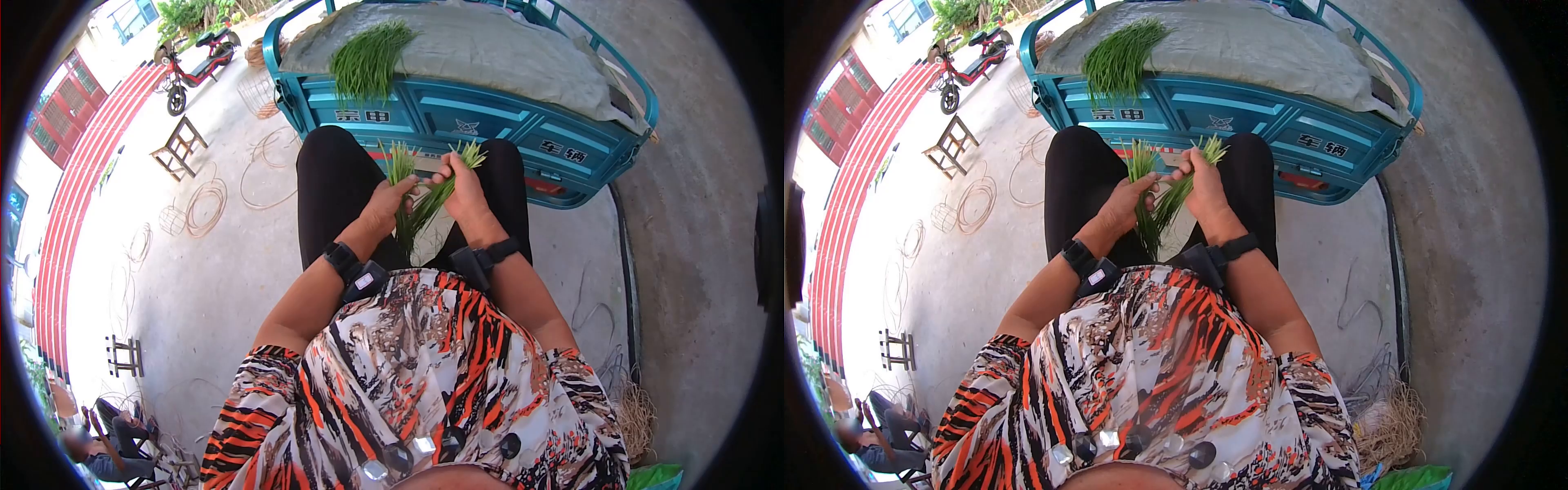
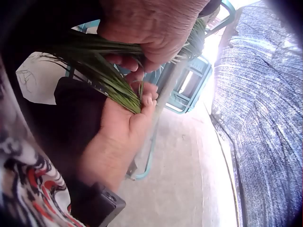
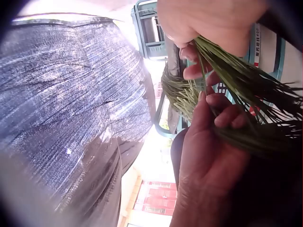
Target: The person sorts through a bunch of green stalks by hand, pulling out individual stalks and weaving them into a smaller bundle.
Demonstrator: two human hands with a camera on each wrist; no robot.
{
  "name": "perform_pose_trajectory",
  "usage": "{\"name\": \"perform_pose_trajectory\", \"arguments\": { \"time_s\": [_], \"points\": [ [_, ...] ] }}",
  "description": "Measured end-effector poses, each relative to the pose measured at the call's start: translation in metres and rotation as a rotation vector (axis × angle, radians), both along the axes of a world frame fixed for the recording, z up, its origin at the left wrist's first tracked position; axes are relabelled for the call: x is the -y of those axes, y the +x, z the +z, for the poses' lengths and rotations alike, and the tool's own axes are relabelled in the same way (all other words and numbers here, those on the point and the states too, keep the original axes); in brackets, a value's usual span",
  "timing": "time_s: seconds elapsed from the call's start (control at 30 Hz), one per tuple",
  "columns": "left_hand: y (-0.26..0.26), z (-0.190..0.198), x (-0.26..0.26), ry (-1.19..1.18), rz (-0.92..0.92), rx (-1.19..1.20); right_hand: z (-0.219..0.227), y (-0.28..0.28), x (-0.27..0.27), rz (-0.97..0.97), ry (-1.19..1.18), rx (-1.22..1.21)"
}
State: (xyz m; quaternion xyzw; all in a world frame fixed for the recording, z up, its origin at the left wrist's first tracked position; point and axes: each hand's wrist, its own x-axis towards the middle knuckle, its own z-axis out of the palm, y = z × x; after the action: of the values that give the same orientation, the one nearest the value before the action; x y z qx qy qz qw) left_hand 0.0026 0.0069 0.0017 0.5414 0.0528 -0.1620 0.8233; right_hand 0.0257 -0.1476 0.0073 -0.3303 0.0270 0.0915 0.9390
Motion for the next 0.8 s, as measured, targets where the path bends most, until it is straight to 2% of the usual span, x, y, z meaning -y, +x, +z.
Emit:
{"name": "perform_pose_trajectory", "arguments": {
  "time_s": [0.1,0.2,0.33,0.53,0.63,0.7,0.8],
  "points": [
    [0.002,-0.003,-0.001,-0.008,-0.001,0.001,-0.004,0.003,0.011,0.006,0.007,-0.01],
    [0.003,-0.004,-0.002,-0.013,0.026,-0.014,0.002,-0.001,0.015,-0.021,-0.119,-0.05],
    [0.005,-0.007,-0.004,-0.017,0.141,-0.029,0.01,-0.006,0.015,-0.084,-0.339,-0.051],
    [0.01,-0.012,-0.011,-0.067,0.321,-0.037,0.003,-0.002,0.025,-0.217,-0.503,-0.047],
    [0.012,-0.016,-0.013,-0.091,0.326,-0.013,0.006,-0.003,0.028,-0.325,-0.694,0.007],
    [0.013,-0.018,-0.014,-0.1,0.325,0.004,-0.014,0.014,0.038,-0.456,-0.883,0.119],
    [0.012,-0.015,-0.013,-0.127,0.333,-0.028,-0.016,0.017,0.047,-0.551,-1.108,0.18]
  ]
}}
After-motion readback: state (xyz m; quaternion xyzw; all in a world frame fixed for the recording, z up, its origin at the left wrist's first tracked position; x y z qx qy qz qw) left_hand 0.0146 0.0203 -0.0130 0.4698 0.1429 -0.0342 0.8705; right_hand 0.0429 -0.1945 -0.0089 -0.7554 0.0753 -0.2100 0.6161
